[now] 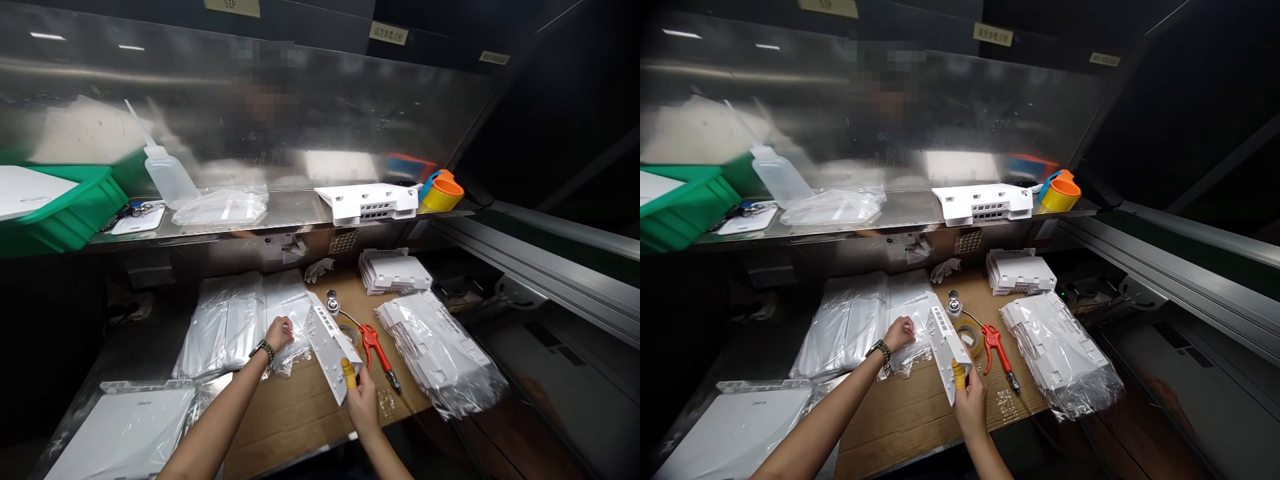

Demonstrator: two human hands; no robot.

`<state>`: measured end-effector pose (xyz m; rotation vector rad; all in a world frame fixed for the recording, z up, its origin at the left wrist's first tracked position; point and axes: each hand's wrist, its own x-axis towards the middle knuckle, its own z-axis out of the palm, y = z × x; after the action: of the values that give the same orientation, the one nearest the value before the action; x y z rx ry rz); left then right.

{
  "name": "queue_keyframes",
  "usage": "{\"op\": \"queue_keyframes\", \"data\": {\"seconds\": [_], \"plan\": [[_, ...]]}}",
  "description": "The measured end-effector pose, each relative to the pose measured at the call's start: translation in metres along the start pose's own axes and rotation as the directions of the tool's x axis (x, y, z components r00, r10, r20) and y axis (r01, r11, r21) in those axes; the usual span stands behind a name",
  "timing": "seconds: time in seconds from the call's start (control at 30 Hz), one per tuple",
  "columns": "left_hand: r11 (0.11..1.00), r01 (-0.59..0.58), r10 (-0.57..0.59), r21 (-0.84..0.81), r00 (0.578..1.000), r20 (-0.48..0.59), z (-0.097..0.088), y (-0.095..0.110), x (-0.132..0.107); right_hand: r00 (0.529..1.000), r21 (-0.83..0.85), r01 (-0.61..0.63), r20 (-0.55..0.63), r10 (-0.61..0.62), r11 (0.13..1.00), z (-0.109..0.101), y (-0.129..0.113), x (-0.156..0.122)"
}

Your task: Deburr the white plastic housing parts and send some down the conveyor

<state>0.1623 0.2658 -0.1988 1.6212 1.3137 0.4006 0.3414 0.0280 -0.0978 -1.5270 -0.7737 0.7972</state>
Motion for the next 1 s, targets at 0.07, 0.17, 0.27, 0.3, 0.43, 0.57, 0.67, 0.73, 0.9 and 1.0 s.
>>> {"op": "queue_keyframes", "data": {"seconds": [0.07, 0.17, 0.27, 0.3, 0.43, 0.57, 0.67, 0.73, 0.9, 1.0], "plan": [[1.000, 0.016, -0.016, 0.008, 1.000, 0.014, 0.000, -0.003, 0.001, 1.000, -0.003, 0.000, 0.001, 0.000, 1.000, -0.005, 0.000, -0.002], [1.000, 0.016, -0.017, 0.025, 0.999, 0.033, -0.001, -0.004, 0.003, 0.998, -0.015, 0.023, 0.054, -0.022, 1.000, -0.003, -0.003, -0.002], [0.998, -0.019, 0.015, 0.062, 0.998, 0.065, -0.002, 0.000, 0.003, 0.991, -0.099, 0.111, 0.085, -0.103, 0.989, 0.006, -0.004, 0.003], [0.996, -0.040, 0.034, 0.081, 0.997, 0.075, -0.003, 0.003, 0.002, 0.989, -0.127, 0.135, 0.082, -0.125, 0.983, 0.008, -0.003, 0.004], [0.969, -0.161, 0.152, 0.185, 0.986, 0.064, -0.015, 0.018, -0.003, 0.990, -0.167, 0.141, 0.051, -0.134, 0.976, 0.012, 0.003, 0.008], [0.919, -0.246, 0.258, 0.308, 0.966, 0.002, -0.041, 0.036, -0.007, 0.994, -0.175, 0.109, 0.031, -0.105, 0.978, 0.008, 0.008, 0.008], [0.890, -0.282, 0.304, 0.359, 0.953, -0.004, -0.056, 0.048, -0.009, 0.996, -0.171, 0.088, 0.021, -0.085, 0.981, 0.007, 0.008, 0.006], [0.873, -0.324, 0.331, 0.365, 0.942, 0.046, -0.061, 0.056, -0.009, 0.997, -0.136, 0.069, -0.011, -0.071, 0.988, 0.006, 0.007, 0.003], [0.847, -0.439, 0.400, 0.298, 0.897, 0.185, -0.056, 0.076, -0.005, 0.988, -0.077, 0.155, -0.003, -0.156, 0.985, 0.007, 0.017, -0.009], [0.828, -0.486, 0.468, 0.278, 0.874, 0.135, -0.054, 0.093, -0.003, 0.964, -0.141, 0.260, 0.095, -0.248, 0.955, 0.011, 0.032, -0.014]]}}
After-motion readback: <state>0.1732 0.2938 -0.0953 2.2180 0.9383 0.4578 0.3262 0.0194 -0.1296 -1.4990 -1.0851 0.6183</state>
